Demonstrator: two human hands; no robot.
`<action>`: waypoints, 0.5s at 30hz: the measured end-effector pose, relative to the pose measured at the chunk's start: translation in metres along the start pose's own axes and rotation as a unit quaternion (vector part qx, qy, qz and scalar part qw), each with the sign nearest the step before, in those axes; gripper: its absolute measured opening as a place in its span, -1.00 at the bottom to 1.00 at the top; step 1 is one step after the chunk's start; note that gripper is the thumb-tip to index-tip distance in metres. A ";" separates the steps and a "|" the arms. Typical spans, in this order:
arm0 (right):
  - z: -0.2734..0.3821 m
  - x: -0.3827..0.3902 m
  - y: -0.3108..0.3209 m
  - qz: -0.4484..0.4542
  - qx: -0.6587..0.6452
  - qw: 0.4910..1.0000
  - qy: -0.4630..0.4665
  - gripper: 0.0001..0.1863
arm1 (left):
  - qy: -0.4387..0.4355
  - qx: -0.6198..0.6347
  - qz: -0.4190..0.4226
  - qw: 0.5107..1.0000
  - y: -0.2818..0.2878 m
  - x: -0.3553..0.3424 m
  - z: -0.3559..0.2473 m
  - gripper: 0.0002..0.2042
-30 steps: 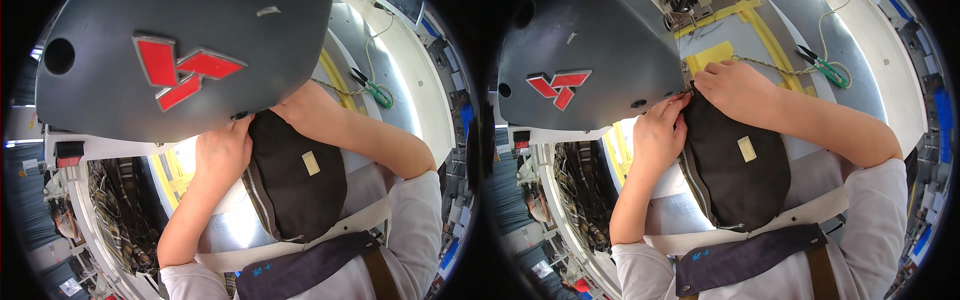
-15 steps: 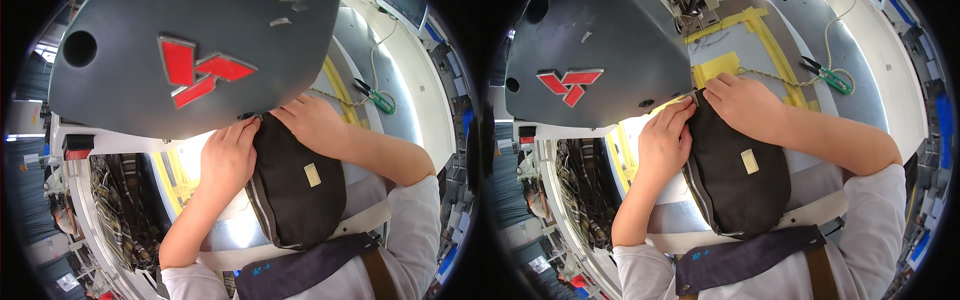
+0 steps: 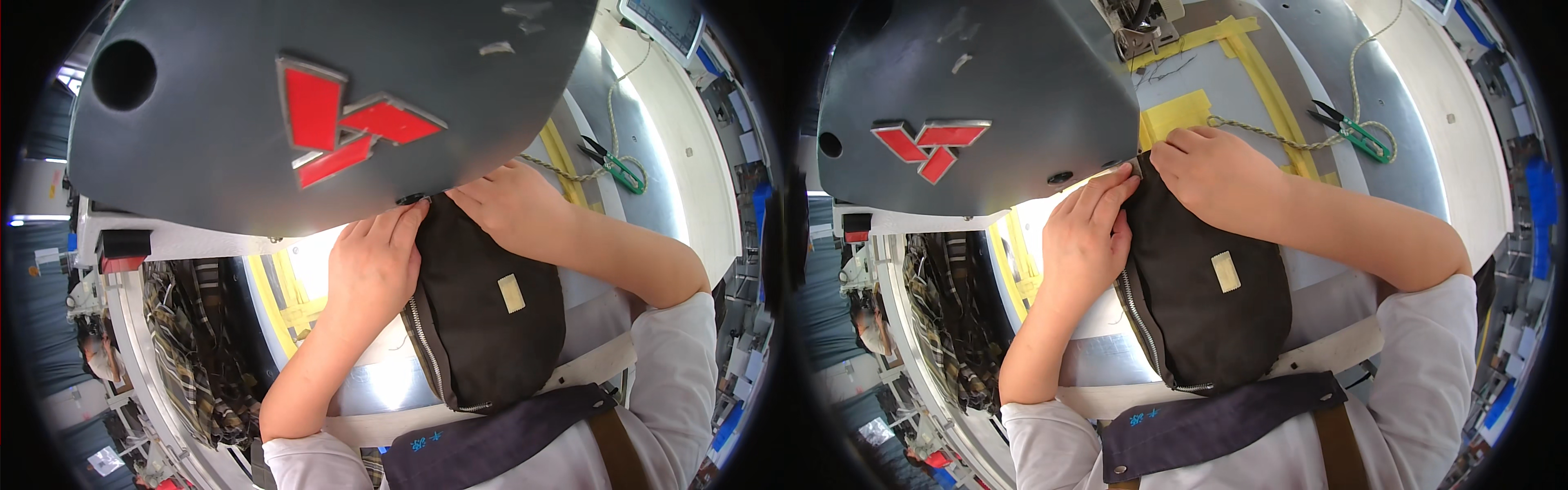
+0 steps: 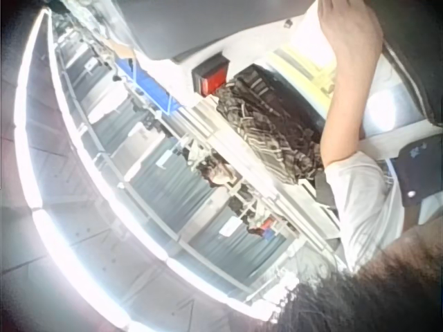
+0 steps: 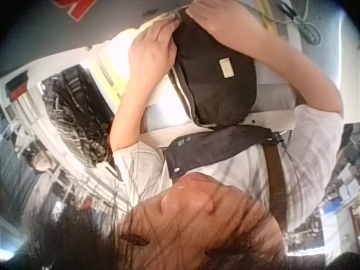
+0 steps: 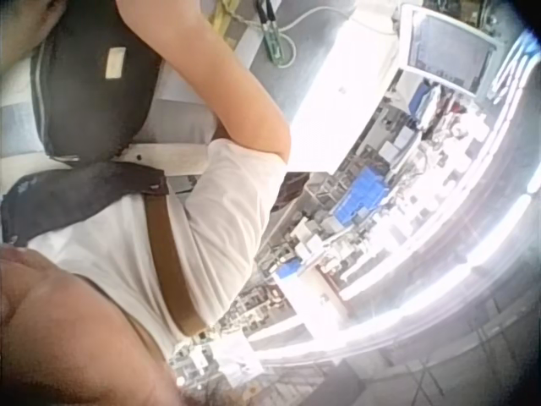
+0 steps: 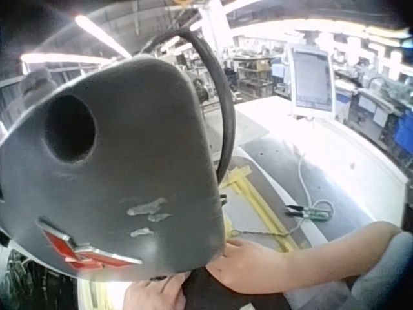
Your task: The person operates a sewing machine to stitch the zipper area of a black bag. They guide the fabric under the needle, adjust the bag's position, and use scissors to trim threads. The person handles multiple bags, stacking finished ones and picking up new ones.
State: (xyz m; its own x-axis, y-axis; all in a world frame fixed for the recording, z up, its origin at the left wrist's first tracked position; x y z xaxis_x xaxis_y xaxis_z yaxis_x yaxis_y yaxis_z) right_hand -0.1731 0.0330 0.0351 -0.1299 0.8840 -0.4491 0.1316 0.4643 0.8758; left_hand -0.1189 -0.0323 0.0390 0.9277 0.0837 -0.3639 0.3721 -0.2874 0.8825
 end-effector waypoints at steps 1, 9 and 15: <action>0.000 0.000 0.000 0.001 0.000 1.000 0.000 -0.81 | -0.003 -0.003 0.001 1.000 0.000 0.000 0.000 -0.64; 0.002 -0.002 -0.002 0.021 0.010 1.000 0.004 -0.81 | -0.011 -0.009 0.004 1.000 0.000 -0.001 -0.001 -0.64; -0.003 -0.003 -0.009 0.031 0.016 0.999 -0.008 -0.83 | 0.012 -0.006 0.026 1.000 -0.003 -0.003 0.004 -0.65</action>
State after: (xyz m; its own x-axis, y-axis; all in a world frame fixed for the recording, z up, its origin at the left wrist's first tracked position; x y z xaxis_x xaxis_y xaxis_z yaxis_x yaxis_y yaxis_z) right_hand -0.1769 0.0262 0.0295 -0.1043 0.9114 -0.3981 0.1701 0.4107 0.8957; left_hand -0.1224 -0.0356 0.0364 0.9460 0.0913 -0.3111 0.3242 -0.2812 0.9032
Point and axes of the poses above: each hand's wrist, its own x-axis away from the middle knuckle, its own y-axis out of the back of the hand, z = x × y, the point moved 10 cm from there along -x, towards the middle knuckle, and after that the axes turned 4 degrees about x, right-handed, at the moved point
